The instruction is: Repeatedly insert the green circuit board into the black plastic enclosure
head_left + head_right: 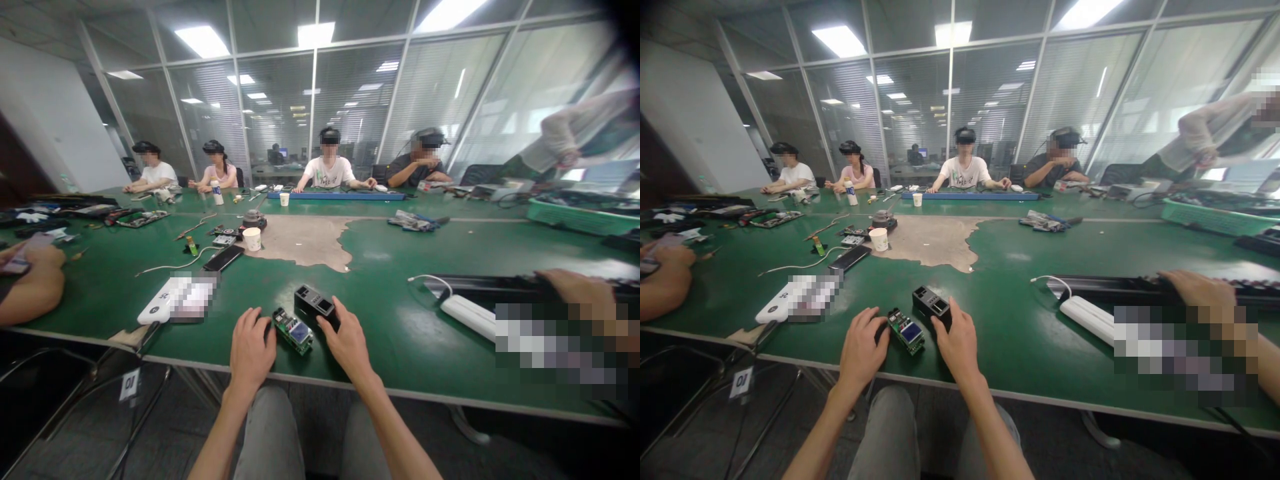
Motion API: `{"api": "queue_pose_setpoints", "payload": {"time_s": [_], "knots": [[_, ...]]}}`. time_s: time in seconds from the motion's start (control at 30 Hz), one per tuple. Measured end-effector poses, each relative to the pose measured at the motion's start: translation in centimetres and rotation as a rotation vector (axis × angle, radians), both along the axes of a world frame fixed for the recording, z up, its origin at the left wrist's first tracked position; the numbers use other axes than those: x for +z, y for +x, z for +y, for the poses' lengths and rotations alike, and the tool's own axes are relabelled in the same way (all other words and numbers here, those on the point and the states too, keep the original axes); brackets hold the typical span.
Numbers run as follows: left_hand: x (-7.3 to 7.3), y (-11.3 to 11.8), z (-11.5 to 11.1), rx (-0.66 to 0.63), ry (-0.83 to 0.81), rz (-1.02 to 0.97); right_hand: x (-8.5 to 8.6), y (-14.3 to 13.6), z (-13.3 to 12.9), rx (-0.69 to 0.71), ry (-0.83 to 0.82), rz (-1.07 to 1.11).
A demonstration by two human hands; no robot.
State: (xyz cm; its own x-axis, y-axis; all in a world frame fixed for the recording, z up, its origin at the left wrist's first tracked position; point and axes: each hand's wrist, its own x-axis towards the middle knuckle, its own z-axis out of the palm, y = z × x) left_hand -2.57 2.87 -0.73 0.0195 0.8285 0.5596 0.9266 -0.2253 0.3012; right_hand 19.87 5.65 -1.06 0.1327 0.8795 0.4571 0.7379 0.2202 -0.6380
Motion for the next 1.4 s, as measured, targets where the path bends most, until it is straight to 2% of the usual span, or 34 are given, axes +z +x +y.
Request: {"api": "queue_pose_setpoints", "payload": {"time_s": [0.37,0.67,0.77,0.9,1.0,1.1,1.2,1.4], "knots": [[-0.2,0.0,0.1,0.007,-0.021,0.007,-0.4,0.2,-0.5,0.0,-0.003,0.004],[-0.3,0.0,0.2,0.018,-0.034,0.042,0.7,0.0,-1.0,0.012,-0.004,0.027],[-0.3,0.0,0.2,0.022,-0.028,0.052,1.8,-0.2,-1.8,0.003,-0.035,0.162],[-0.4,0.0,0.1,0.029,-0.017,0.045,5.0,-1.0,-3.6,0.069,-0.029,0.436],[-0.3,0.0,0.0,0.02,-0.013,0.031,7.6,-1.8,-5.0,0.093,0.038,0.457],[-0.3,0.0,0.0,0.016,-0.02,0.026,8.9,-2.6,-6.1,0.026,0.137,0.395],[-0.3,0.0,0.0,0.026,-0.028,0.028,8.1,-3.6,-6.4,0.04,0.162,0.313],[-0.5,-0.2,-0.1,0.021,-0.023,0.026,4.4,-5.0,-5.8,0.079,0.068,0.211]]}}
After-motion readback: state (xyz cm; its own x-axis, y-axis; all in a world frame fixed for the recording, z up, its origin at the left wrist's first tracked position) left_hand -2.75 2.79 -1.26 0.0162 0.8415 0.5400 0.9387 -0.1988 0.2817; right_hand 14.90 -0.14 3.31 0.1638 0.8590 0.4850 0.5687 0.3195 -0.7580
